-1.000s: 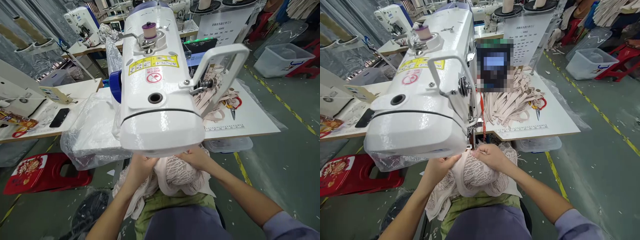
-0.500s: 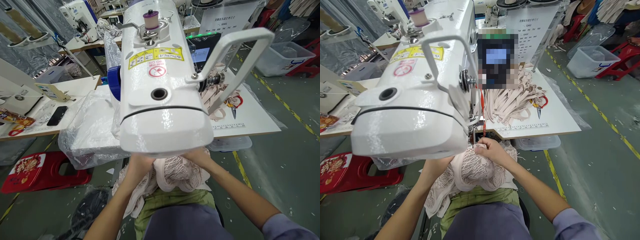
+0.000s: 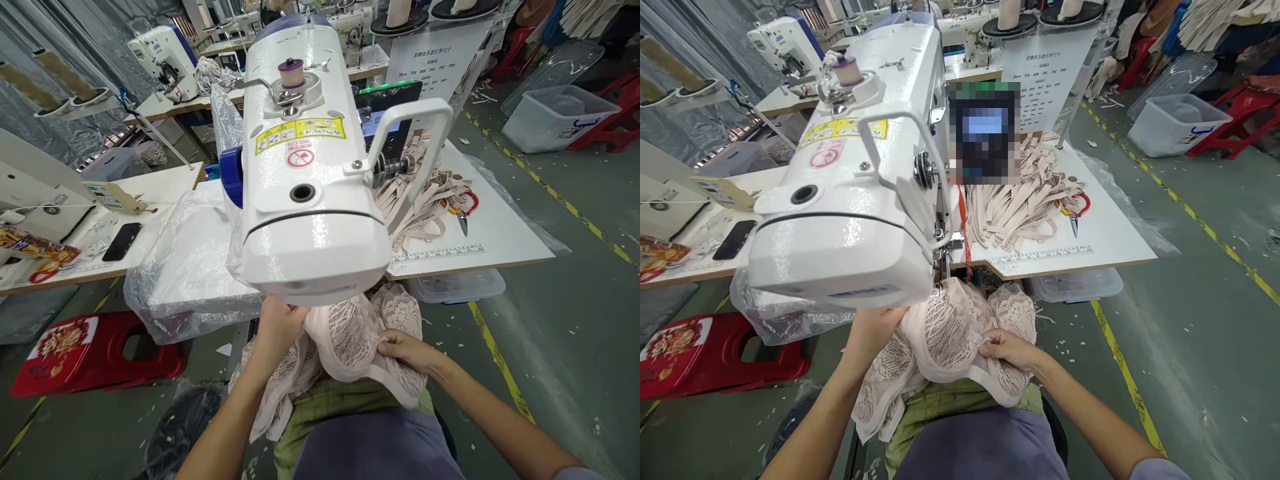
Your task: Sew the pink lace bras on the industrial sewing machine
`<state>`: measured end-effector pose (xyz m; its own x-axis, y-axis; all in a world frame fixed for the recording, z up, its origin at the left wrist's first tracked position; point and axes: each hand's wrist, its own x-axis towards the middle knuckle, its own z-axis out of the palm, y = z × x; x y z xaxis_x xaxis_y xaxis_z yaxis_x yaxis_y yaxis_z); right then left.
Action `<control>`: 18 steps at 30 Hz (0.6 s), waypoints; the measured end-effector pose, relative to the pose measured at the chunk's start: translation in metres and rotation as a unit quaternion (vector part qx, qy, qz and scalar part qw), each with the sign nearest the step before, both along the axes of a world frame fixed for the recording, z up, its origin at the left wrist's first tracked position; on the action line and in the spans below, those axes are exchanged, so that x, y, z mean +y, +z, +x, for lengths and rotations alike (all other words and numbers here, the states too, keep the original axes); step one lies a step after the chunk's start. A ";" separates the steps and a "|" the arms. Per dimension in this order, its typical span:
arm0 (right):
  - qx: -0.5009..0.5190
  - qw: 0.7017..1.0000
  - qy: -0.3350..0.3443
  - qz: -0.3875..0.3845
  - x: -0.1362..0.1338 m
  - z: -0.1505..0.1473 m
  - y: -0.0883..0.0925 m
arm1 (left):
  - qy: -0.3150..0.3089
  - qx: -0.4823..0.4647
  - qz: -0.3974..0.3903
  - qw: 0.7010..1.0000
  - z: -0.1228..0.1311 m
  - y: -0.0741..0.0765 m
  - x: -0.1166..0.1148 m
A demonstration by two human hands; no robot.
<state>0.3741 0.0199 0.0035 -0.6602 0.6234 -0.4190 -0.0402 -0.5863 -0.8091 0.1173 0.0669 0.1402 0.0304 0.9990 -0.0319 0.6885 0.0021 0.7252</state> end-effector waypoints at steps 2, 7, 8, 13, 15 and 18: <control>-0.008 1.000 -0.016 0.001 -0.002 0.004 0.001 | 0.002 -0.022 -0.028 0.999 0.002 0.000 0.000; -0.019 0.999 -0.049 0.011 -0.001 0.013 0.028 | 0.023 -0.003 0.014 1.000 -0.008 -0.012 -0.007; -0.017 0.999 -0.047 0.020 0.000 0.015 0.035 | 0.034 0.016 0.040 0.998 -0.010 -0.013 -0.011; -0.059 0.991 -0.003 0.117 0.005 0.030 0.066 | -0.038 0.043 0.287 0.956 0.007 0.006 -0.044; -0.082 0.977 0.036 0.191 0.006 0.032 0.082 | -0.150 0.004 0.377 0.914 0.026 0.021 -0.057; -0.071 0.941 0.128 0.306 0.001 0.022 0.114 | -0.331 -0.005 0.388 0.860 0.051 0.031 -0.069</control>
<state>0.3965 0.0209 0.1172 -0.7855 0.6055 -0.1281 0.1725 0.0154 -0.9849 0.1688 -0.0021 0.1716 0.5967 0.4829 0.6409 0.3460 -0.8754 0.3375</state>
